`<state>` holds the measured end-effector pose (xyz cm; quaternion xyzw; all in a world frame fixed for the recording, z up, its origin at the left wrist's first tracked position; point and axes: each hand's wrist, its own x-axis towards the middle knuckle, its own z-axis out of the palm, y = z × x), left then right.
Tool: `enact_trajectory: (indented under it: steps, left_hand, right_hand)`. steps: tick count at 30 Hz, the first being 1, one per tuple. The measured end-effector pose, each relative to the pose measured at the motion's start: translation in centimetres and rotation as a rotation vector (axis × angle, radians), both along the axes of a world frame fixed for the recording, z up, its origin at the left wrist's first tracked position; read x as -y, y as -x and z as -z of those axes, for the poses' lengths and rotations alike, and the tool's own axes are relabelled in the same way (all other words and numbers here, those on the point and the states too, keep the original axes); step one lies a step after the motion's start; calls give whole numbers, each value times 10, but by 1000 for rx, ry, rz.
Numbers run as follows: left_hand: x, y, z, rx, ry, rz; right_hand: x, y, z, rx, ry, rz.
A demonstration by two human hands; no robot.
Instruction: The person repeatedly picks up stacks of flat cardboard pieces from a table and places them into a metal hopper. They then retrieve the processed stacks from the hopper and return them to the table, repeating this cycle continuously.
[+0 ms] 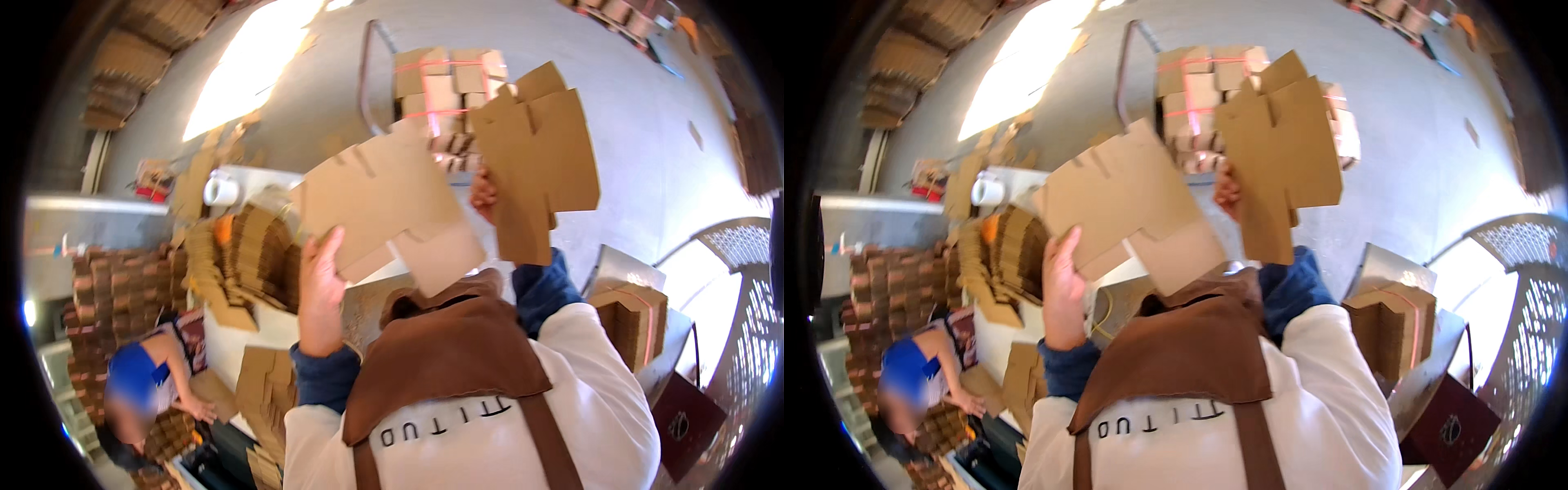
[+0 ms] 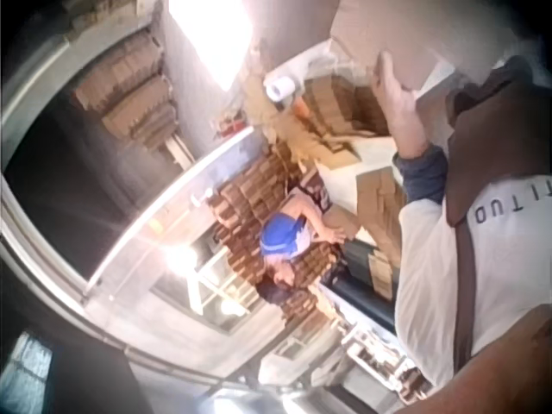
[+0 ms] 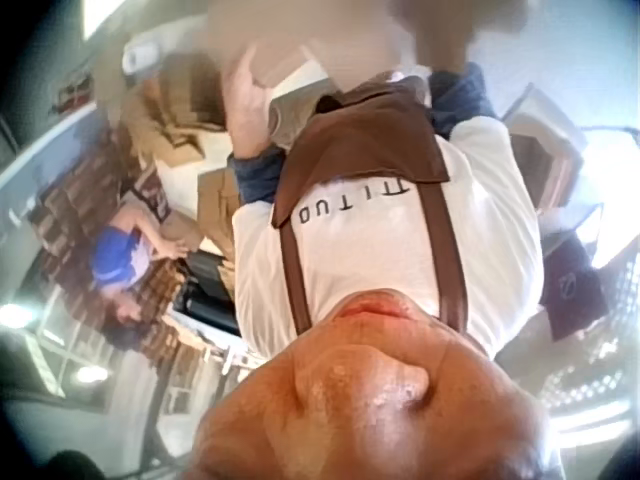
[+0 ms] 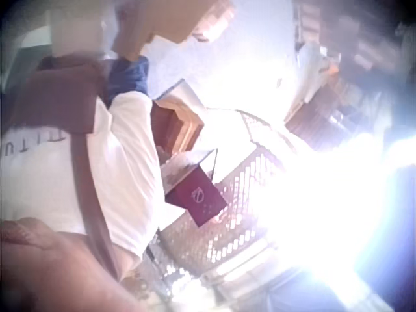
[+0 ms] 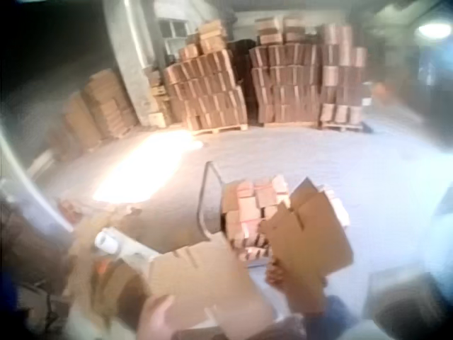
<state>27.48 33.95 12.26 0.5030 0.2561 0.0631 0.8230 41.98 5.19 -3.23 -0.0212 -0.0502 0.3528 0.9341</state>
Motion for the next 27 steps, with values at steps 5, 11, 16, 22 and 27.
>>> enact_trajectory:
  steps: [5, 11, 16, 22, 27]
  left_hand:
    - [-3, -1, 8, 99, 10, 26]
    - [-6, 2, 10, 59, -23, 44]
    - [-2, 9, -12, 46, -65, -10]
    - [5, -3, -7, 42, -182, 40]
    - [57, -23, -49, 142, -390, 430]
  right_hand:
    - [-12, 14, -47, 105, -28, -18]
    - [-18, 21, -60, 55, -56, -71]
    - [-27, 22, -61, 53, -9, -26]
    - [-41, 16, -54, 116, 997, 215]
    - [-60, 18, -38, 153, 1068, 194]
